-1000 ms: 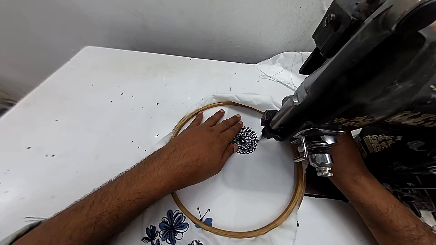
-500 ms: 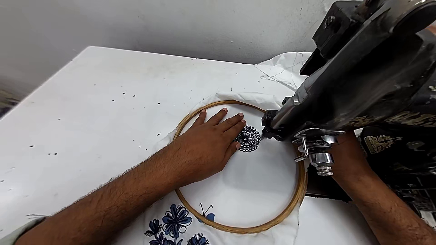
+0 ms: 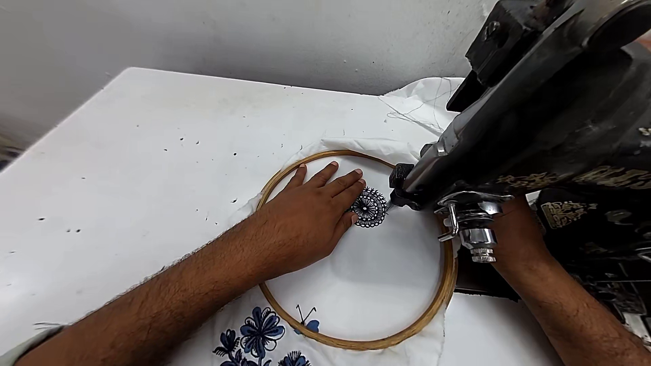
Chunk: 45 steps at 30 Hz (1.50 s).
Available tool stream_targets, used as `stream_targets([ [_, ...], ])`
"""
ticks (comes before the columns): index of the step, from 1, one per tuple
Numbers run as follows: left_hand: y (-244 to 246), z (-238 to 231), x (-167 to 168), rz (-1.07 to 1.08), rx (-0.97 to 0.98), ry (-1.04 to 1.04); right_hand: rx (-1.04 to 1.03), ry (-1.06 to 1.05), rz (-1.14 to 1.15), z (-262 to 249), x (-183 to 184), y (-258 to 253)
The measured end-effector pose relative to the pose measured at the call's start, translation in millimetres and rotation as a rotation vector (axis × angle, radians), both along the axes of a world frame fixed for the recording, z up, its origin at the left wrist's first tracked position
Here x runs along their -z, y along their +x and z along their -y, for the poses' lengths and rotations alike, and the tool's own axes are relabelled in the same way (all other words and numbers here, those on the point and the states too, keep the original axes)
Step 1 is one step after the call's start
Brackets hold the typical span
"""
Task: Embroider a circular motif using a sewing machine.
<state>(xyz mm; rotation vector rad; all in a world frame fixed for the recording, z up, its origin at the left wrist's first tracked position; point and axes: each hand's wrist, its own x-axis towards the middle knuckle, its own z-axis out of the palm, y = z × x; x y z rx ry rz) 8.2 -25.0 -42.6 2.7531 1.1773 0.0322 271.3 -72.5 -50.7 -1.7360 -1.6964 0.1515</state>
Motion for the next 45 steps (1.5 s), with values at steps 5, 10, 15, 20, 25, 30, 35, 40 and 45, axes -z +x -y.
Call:
stream_targets([
  [5,-4.5,-2.1,-1.6,-0.011,-0.004,0.005,-0.028,-0.013,0.065,2.3,1.9,-0.1],
  [10,1.5,-0.2,-0.4,0.002,-0.006,-0.011,-0.044,0.044,0.072,-2.1,-1.7,2.1],
  [15,-3.3,-1.5,-2.9,-0.016,-0.001,-0.015,-0.029,0.021,0.007,0.8,1.5,-1.8],
  [20,0.7,0.2,0.4,0.0,-0.003,0.001,-0.005,-0.007,0.027,-0.2,-5.1,-1.0],
  [25,-0.6,-1.7,1.2,0.009,0.008,-0.002,-0.015,0.041,0.019,-0.9,2.7,0.9],
  [30,0.5,-4.2,5.7,0.033,0.001,0.02,-0.034,0.06,-0.013,-3.1,4.3,3.1],
  [35,1.3,-5.4,6.1,0.038,0.0,0.008,-0.024,0.071,-0.03,-5.3,6.0,3.5],
  [40,-3.2,-6.1,1.2,0.02,-0.01,-0.011,-0.077,0.097,0.021,-2.8,10.3,3.8],
  [45,0.9,-4.8,4.4,0.042,-0.015,0.002,-0.044,0.036,0.014,-2.8,2.5,4.7],
])
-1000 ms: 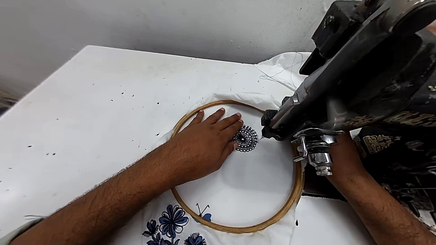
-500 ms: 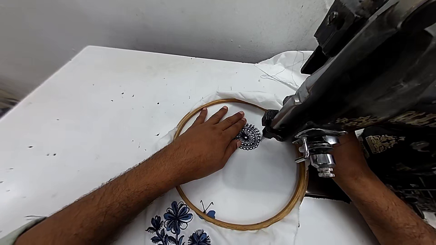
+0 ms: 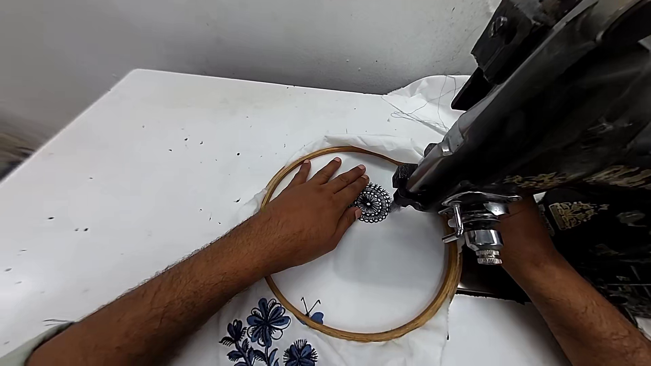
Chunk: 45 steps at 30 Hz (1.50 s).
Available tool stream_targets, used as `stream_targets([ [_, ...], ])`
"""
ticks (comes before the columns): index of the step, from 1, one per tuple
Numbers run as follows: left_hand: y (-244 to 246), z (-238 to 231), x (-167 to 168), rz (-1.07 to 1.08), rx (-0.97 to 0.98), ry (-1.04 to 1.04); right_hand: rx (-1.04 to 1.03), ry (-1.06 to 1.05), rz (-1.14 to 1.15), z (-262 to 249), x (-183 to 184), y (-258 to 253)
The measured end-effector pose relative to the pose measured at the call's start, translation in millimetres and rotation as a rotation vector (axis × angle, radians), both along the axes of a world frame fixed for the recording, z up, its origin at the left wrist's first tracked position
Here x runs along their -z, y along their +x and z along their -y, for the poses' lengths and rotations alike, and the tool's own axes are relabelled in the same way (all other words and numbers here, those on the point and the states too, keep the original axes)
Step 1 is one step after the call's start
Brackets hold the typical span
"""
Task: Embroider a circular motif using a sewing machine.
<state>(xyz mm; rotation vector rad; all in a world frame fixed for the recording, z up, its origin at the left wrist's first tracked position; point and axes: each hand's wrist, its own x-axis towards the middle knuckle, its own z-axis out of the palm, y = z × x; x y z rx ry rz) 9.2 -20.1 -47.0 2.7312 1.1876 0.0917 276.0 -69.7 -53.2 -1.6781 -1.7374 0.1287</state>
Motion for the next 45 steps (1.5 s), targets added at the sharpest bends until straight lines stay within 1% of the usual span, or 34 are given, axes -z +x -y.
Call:
stream_targets([
  [3,-1.5,-0.3,-1.2,-0.005,0.01,-0.005,0.01,0.032,-0.022,0.8,2.8,-1.7],
  [9,-4.2,-1.3,-2.2,-0.013,0.003,-0.003,-0.009,0.026,-0.019,0.6,0.9,-3.6],
  [16,-2.0,-3.7,-0.3,-0.003,0.018,-0.012,-0.023,0.054,-0.105,-2.6,5.1,-1.6],
  [19,-3.4,-9.1,2.0,-0.002,0.011,-0.017,-0.014,0.041,-0.067,-3.3,5.1,-2.5],
  [25,-0.8,-2.4,1.2,0.02,0.019,-0.003,0.013,0.018,-0.003,-0.8,0.1,-2.4],
  [30,-3.6,-9.4,3.8,0.013,0.017,-0.002,-0.007,0.045,-0.04,-2.3,6.4,-0.9],
  [36,-0.8,-2.2,2.7,0.023,0.029,0.007,0.027,0.021,0.012,-0.8,-2.0,-3.1],
  [41,-4.1,-4.8,-2.3,0.004,0.006,-0.022,-0.008,0.033,-0.063,1.0,5.6,-4.3],
  [45,-2.1,-2.6,0.9,0.02,0.01,0.005,0.017,-0.002,-0.048,1.2,-1.8,-4.6],
])
